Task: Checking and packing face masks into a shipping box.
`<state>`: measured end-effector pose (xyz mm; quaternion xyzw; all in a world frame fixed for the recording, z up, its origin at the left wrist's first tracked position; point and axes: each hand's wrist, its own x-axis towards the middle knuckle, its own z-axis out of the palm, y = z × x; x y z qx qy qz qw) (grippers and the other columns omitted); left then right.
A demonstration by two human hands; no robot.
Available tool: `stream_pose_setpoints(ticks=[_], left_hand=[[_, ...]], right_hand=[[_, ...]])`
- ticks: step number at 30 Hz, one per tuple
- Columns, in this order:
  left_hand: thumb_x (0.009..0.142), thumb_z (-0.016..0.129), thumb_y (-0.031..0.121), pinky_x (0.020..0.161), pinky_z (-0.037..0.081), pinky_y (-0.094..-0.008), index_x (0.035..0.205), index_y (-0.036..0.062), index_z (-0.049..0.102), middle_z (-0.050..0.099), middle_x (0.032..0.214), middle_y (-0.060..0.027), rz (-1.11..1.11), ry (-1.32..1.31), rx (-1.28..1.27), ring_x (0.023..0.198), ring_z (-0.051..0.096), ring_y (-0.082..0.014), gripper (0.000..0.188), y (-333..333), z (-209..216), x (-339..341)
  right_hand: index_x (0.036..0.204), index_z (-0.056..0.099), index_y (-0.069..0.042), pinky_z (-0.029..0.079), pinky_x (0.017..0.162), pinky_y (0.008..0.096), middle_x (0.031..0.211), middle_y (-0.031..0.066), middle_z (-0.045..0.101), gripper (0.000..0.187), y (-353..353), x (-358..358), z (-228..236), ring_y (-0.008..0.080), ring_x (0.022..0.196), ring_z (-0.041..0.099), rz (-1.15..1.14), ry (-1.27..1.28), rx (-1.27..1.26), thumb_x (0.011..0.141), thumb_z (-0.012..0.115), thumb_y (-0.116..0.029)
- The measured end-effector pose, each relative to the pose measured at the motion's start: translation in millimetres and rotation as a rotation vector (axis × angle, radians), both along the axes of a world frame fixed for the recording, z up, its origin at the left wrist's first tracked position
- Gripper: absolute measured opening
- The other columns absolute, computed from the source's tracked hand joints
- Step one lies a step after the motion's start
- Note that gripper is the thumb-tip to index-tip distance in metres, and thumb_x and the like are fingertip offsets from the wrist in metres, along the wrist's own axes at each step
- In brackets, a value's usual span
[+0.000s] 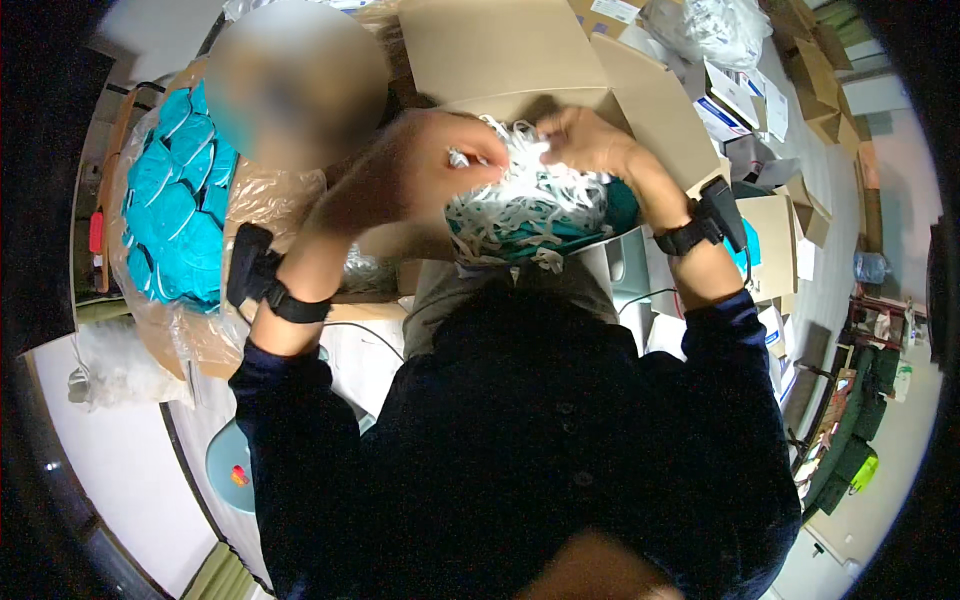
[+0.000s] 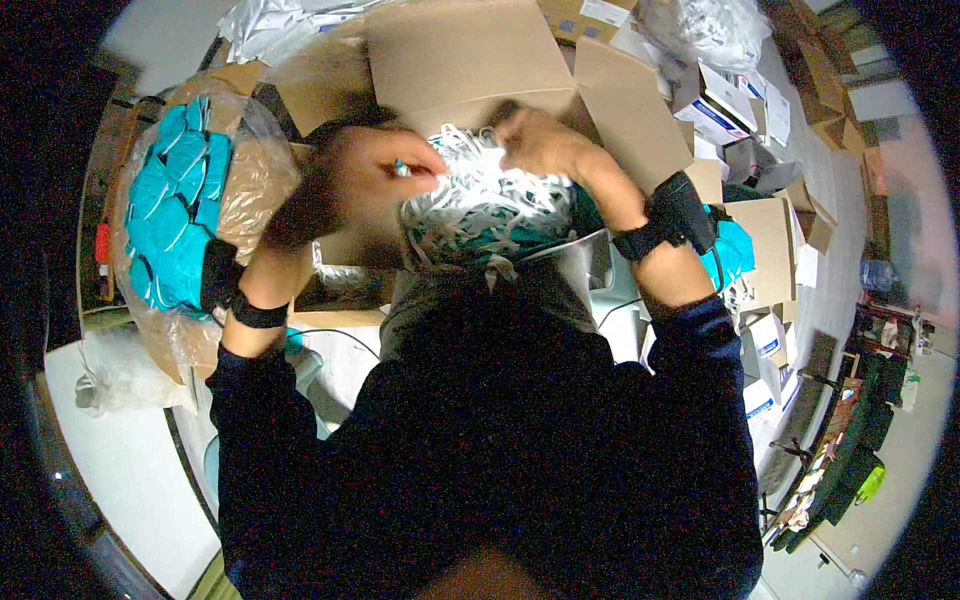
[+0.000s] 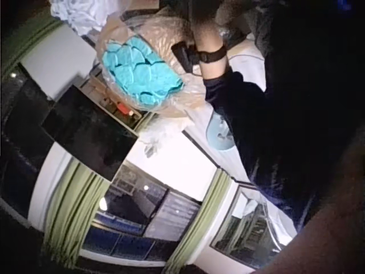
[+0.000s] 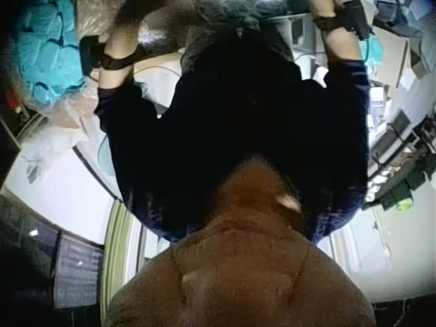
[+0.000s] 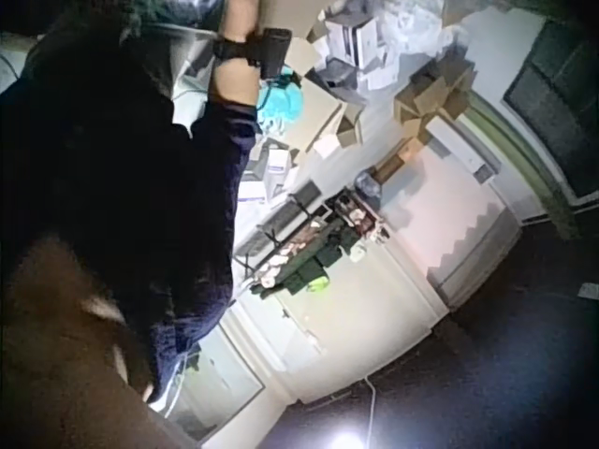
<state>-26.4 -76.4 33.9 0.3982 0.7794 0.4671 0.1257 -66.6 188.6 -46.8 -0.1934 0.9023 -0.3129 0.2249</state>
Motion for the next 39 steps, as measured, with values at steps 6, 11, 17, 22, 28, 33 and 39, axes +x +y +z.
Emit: stream_pose_setpoints(ticks=[6, 11, 17, 22, 28, 33, 39], left_hand=[[0.078, 0.071, 0.012, 0.085, 0.048, -0.0347, 0.102, 0.0042, 0.066, 0.067, 0.100, -0.0098, -0.285, 0.043, -0.092, 0.092, 0.062, -0.0227, 0.025, 77, -38, 10], [0.075, 0.066, 0.008, 0.101, 0.038, -0.0406, 0.110, 0.0081, 0.065, 0.055, 0.125, -0.0113, -0.256, 0.302, -0.448, 0.122, 0.045, -0.0312, 0.035, 99, -99, 1], [0.074, 0.059, 0.005, 0.080, 0.051, -0.0433, 0.092, 0.0045, 0.069, 0.066, 0.098, -0.0191, 0.212, 0.345, -0.816, 0.092, 0.064, -0.0340, 0.021, 88, -112, -16], [0.076, 0.058, 0.006, 0.066, 0.055, -0.0404, 0.080, 0.0028, 0.072, 0.069, 0.086, -0.0172, 0.478, 0.509, -0.843, 0.078, 0.069, -0.0301, 0.015, 83, -109, -20], [0.076, 0.060, 0.007, 0.059, 0.055, -0.0395, 0.078, 0.0023, 0.070, 0.067, 0.076, -0.0166, 0.668, 0.648, -0.824, 0.072, 0.070, -0.0294, 0.010, 72, -101, -26], [0.078, 0.060, 0.005, 0.062, 0.056, -0.0394, 0.083, 0.0022, 0.070, 0.068, 0.087, -0.0164, 0.697, 0.505, -0.881, 0.075, 0.070, -0.0299, 0.012, 73, -90, -21], [0.076, 0.063, 0.007, 0.071, 0.053, -0.0458, 0.096, 0.0039, 0.065, 0.063, 0.101, -0.0167, 0.660, 0.398, -0.795, 0.084, 0.066, -0.0341, 0.020, 72, -80, -11]], right_hand=[[0.123, 0.060, -0.008, 0.050, 0.075, 0.0227, 0.103, 0.0016, 0.063, 0.034, -17, 6, 60, 0.0102, 0.090, 0.057, -0.126, -0.370, -0.453, 0.090, 0.063, -0.016], [0.119, 0.062, -0.007, 0.052, 0.066, 0.0225, 0.101, 0.0007, 0.064, 0.031, 22, 5, 52, 0.0103, 0.086, 0.058, -0.115, -0.055, -0.297, 0.089, 0.059, -0.007], [0.107, 0.066, -0.006, 0.052, 0.062, 0.0318, 0.081, 0.0114, 0.068, 0.028, 42, 29, 62, 0.0162, 0.076, 0.067, -0.101, 0.216, 0.390, 0.079, 0.066, -0.012], [0.098, 0.068, -0.011, 0.053, 0.070, 0.0394, 0.087, 0.0134, 0.069, 0.025, 34, 41, 53, 0.0307, 0.079, 0.067, 0.082, 0.428, 0.691, 0.073, 0.069, -0.015], [0.092, 0.068, -0.011, 0.053, 0.075, 0.0397, 0.090, 0.0136, 0.068, 0.023, 19, 40, 49, 0.0325, 0.086, 0.066, 0.046, 0.329, 0.587, 0.070, 0.064, -0.005], [0.088, 0.068, -0.006, 0.054, 0.073, 0.0418, 0.091, 0.0156, 0.068, 0.020, 19, 29, 2, 0.0339, 0.086, 0.067, 0.125, 0.388, 0.617, 0.072, 0.058, -0.001], [0.092, 0.068, -0.005, 0.053, 0.075, 0.0432, 0.093, 0.0170, 0.068, 0.019, 11, 17, 0, 0.0338, 0.087, 0.067, 0.053, 0.397, 0.627, 0.075, 0.060, -0.010]])
